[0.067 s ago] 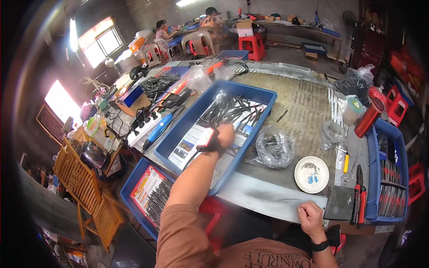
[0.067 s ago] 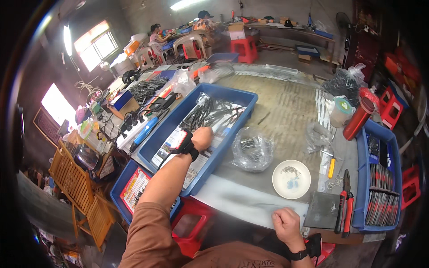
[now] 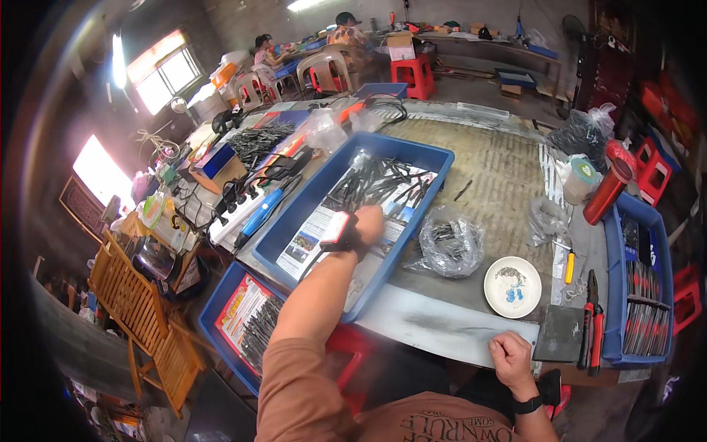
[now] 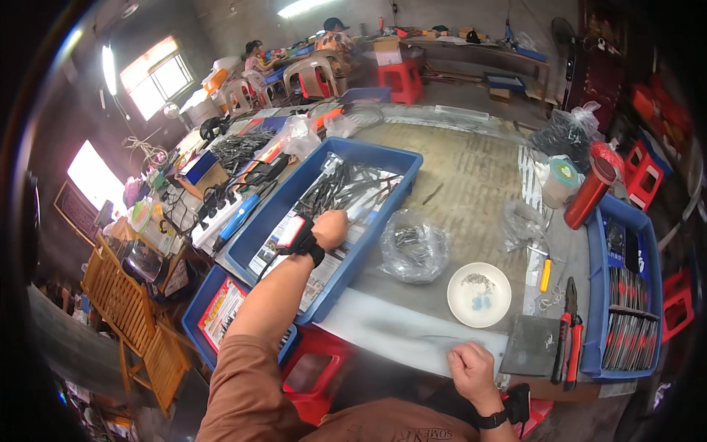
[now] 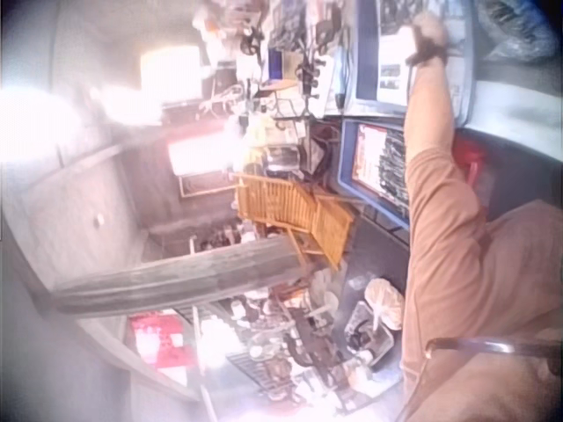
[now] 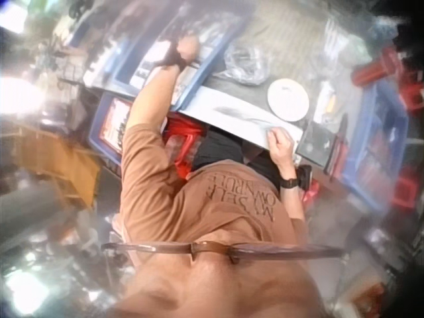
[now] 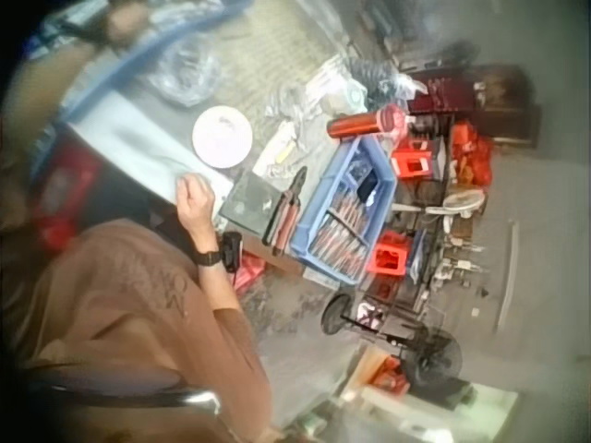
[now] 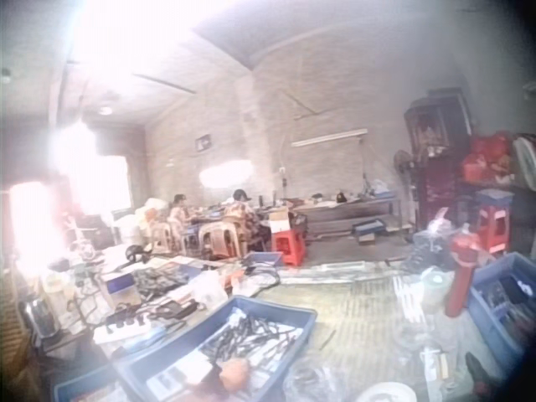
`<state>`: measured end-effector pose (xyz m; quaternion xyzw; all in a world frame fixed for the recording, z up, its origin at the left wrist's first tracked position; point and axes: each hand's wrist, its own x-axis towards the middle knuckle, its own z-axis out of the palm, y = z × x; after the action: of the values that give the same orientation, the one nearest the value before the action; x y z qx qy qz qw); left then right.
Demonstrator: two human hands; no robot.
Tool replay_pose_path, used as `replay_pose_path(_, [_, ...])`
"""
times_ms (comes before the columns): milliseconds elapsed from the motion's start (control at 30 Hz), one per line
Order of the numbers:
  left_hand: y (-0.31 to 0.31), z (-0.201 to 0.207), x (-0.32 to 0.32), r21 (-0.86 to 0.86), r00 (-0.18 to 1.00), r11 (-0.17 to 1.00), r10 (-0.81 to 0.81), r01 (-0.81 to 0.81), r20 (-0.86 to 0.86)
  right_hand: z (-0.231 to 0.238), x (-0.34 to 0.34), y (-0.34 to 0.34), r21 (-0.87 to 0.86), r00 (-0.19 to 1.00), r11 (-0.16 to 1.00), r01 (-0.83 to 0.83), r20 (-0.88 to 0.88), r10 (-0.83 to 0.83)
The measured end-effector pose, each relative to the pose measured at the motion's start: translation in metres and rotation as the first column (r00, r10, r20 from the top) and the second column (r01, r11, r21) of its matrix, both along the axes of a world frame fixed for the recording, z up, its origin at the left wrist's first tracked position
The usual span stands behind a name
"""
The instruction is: The person repeatedly picks a black wire, inserts a metal connector into one end, and uses pliers to crimp it. They then place the finished wire into a blue bin. The person also briefly adjusts their head-mounted camera strap.
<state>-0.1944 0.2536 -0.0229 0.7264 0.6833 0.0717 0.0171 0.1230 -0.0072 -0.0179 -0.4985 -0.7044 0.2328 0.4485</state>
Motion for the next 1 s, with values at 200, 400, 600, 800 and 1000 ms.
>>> replay_pose_path(200, [-0.025,0.051,-0.006,0.189,0.974,0.974,-0.159,0.128,0.160,0.001,0.000,0.001,0.014,1.000,1.000,-0.002,-0.019,0.002])
replay_pose_path(400, [-0.119,0.107,0.034,0.269,0.719,0.924,-0.380,0.271,0.582,0.000,0.001,0.000,0.023,0.999,1.000,0.000,-0.037,0.000])
replay_pose_path(600, [-0.202,0.101,0.071,0.248,0.593,0.792,-0.590,0.558,0.548,-0.005,0.005,-0.001,-0.084,0.990,0.996,0.005,-0.140,-0.017])
replay_pose_path(800, [-0.235,0.059,0.110,0.243,0.440,0.744,-0.589,0.622,0.678,0.005,0.005,-0.010,-0.198,0.914,0.976,-0.089,-0.407,0.001])
replay_pose_path(1000, [-0.251,0.043,0.130,0.236,0.427,0.857,-0.445,0.459,0.787,0.019,0.004,-0.020,-0.170,0.973,0.982,-0.078,-0.228,0.038])
